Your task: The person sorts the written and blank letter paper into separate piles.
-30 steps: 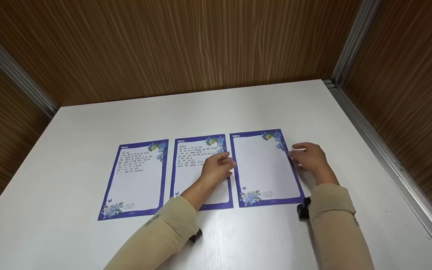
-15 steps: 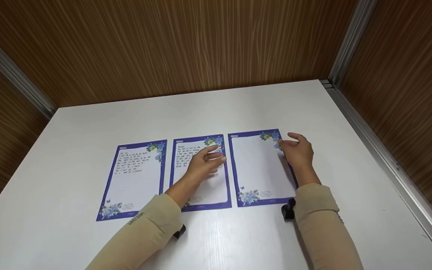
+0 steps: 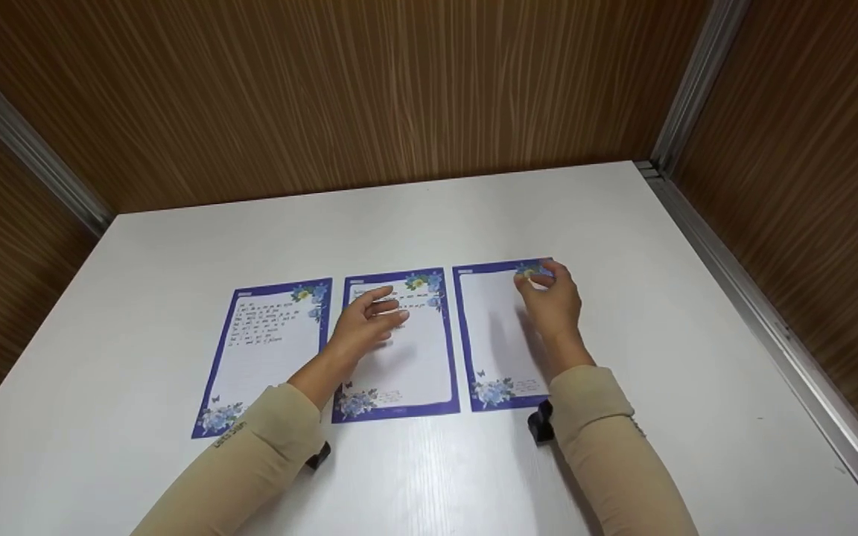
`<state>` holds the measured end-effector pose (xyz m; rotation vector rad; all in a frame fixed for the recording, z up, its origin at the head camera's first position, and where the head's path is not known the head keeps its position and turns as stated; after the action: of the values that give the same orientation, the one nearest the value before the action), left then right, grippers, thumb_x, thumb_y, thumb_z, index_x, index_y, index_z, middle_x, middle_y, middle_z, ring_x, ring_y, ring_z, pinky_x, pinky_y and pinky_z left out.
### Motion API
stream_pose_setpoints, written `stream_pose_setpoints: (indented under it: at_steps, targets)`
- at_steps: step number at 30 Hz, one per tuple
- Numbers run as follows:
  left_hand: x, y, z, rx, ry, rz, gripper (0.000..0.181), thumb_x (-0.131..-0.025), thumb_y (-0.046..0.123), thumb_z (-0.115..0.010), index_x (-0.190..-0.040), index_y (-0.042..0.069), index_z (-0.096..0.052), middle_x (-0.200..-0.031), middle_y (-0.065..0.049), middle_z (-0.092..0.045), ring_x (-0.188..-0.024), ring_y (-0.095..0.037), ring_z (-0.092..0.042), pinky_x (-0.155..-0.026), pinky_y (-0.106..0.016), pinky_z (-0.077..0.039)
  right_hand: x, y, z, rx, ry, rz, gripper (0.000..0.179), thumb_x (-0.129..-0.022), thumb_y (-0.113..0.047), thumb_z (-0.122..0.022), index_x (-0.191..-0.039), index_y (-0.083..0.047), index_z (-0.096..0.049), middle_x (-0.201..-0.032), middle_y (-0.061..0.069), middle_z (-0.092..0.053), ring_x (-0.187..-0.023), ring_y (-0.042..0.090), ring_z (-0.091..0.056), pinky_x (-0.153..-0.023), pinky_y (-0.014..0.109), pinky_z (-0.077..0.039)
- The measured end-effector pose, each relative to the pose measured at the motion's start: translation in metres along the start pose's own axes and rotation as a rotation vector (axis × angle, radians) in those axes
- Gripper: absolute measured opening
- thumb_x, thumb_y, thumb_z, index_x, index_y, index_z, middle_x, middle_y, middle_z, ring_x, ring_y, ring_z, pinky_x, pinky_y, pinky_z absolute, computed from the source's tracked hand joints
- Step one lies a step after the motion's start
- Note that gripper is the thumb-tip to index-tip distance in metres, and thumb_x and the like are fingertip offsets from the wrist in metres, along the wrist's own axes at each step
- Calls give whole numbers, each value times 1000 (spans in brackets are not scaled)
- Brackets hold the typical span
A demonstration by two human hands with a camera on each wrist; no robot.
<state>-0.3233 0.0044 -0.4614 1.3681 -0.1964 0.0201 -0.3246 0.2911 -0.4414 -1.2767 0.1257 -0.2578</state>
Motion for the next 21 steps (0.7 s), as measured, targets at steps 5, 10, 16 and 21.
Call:
stream_pose_setpoints:
  at_steps: [5, 10, 16, 21]
  targets:
    - [-1, -4, 15, -27, 19, 13, 65, -83, 27, -75, -140, 13, -47, -128, -7, -56, -114, -21, -56, -90, -28, -50, 7, -8, -19, -18, -22, 30, 66, -96, -26, -58, -147, 0, -27, -134, 24, -47, -115, 36, -53, -88, 38, -52]
    - [0, -7, 28, -53, 33, 17, 65, -83, 27, -75, -140, 13, -46, -130, -7, -55, -116, -22, -55, -91, -31, -49, 10, -11, -41, -66, -61, 24, 65, -95, -23, -59, -148, -1, -27, -134, 25, -45, -116, 36, -52, -92, 43, -49]
    - [2, -9, 41, -63, 46, 14, 66, -84, 26, -75, -141, 12, -45, -132, -9, -53, -117, -23, -54, -92, -31, -49, 13, -14, -69, -65, -104, -2, 65, -94, -21, -62, -147, -3, -29, -134, 24, -46, -116, 37, -53, -91, 43, -49]
    - [5, -12, 55, -82, 64, 7, 67, -84, 26, -74, -142, 12, -44, -133, -10, -52, -119, -24, -53, -94, -32, -48, 17, -17, -91, -36, -139, 6, 64, -94, -21, -62, -146, -4, -31, -133, 22, -48, -115, 35, -54, -91, 44, -50]
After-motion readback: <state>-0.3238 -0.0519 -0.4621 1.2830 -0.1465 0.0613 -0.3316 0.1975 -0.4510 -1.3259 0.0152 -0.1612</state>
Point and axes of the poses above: each hand's wrist, its own x-axis away from the middle knuckle, its own z-axis out of the back of the hand, y = z × x, the point moved 9 cm from there along -x, towards the middle knuckle
